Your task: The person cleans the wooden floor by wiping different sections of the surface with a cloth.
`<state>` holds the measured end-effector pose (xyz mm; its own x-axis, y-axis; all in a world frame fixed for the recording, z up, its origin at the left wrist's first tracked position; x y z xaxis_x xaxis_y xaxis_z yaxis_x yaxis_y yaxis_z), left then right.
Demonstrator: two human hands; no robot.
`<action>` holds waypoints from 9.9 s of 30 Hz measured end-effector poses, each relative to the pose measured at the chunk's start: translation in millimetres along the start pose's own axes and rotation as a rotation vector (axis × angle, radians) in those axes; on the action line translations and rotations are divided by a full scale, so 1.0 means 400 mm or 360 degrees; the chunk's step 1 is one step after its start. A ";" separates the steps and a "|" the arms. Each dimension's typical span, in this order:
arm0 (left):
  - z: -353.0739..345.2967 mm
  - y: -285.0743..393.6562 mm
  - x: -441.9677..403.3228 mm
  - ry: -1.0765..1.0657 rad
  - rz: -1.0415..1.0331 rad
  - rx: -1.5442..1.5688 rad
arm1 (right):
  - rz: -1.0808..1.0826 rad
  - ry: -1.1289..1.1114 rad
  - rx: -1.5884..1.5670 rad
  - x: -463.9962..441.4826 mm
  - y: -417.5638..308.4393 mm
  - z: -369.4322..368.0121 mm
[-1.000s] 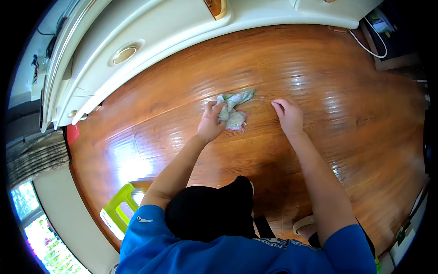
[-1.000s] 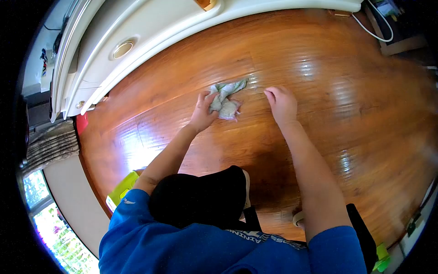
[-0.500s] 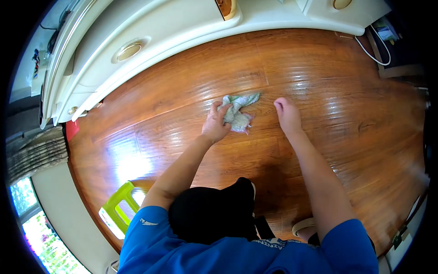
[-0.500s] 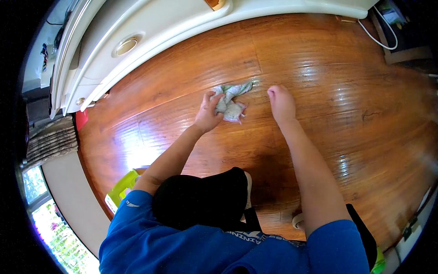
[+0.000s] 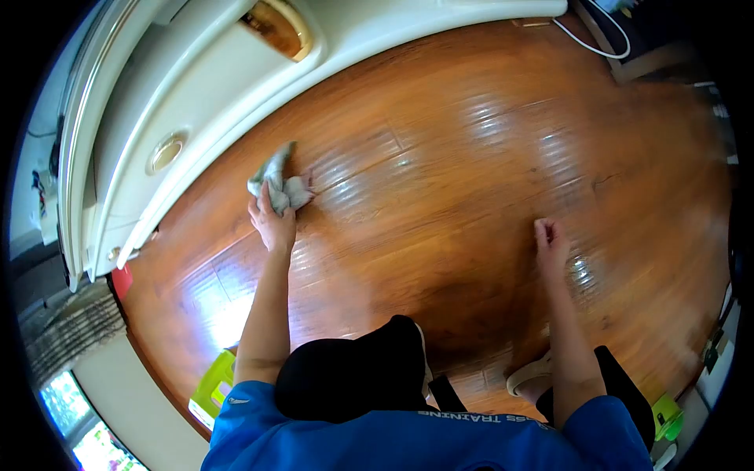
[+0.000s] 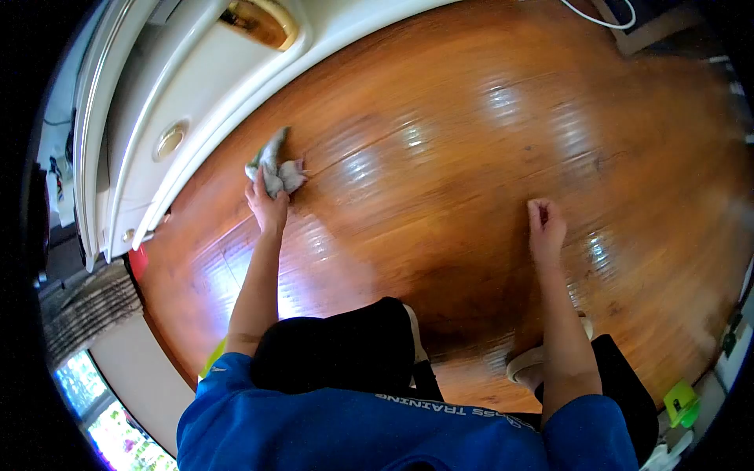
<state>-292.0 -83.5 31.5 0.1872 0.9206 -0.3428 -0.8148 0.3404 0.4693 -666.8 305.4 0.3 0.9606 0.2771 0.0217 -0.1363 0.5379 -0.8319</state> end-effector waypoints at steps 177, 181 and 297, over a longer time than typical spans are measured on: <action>-0.696 1.204 0.208 -0.0860 -0.1434 0.0279 | 0.0397 0.0582 0.0511 0.313 0.107 0.129; -0.596 1.193 0.343 -0.1157 -0.1624 0.0367 | 0.0452 0.0588 0.0558 0.316 0.107 0.125; -0.253 0.606 0.368 -0.1140 -0.1912 0.0968 | 0.0206 -0.0277 0.0103 0.029 -0.167 0.046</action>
<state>-517.6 115.2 12.6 0.9166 -0.1147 -0.3831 0.3176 0.7908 0.5232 -651.1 287.2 66.4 0.8787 0.4770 0.0171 -0.2764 0.5376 -0.7966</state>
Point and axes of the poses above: each hand's wrist, its own x-axis away from the middle knuckle, its own z-axis out of the back of the hand, y = z × x, the point moved 3 cm from there along -x, towards the middle knuckle, and after that the axes turned 15 degrees about y, right-handed, at the moved point
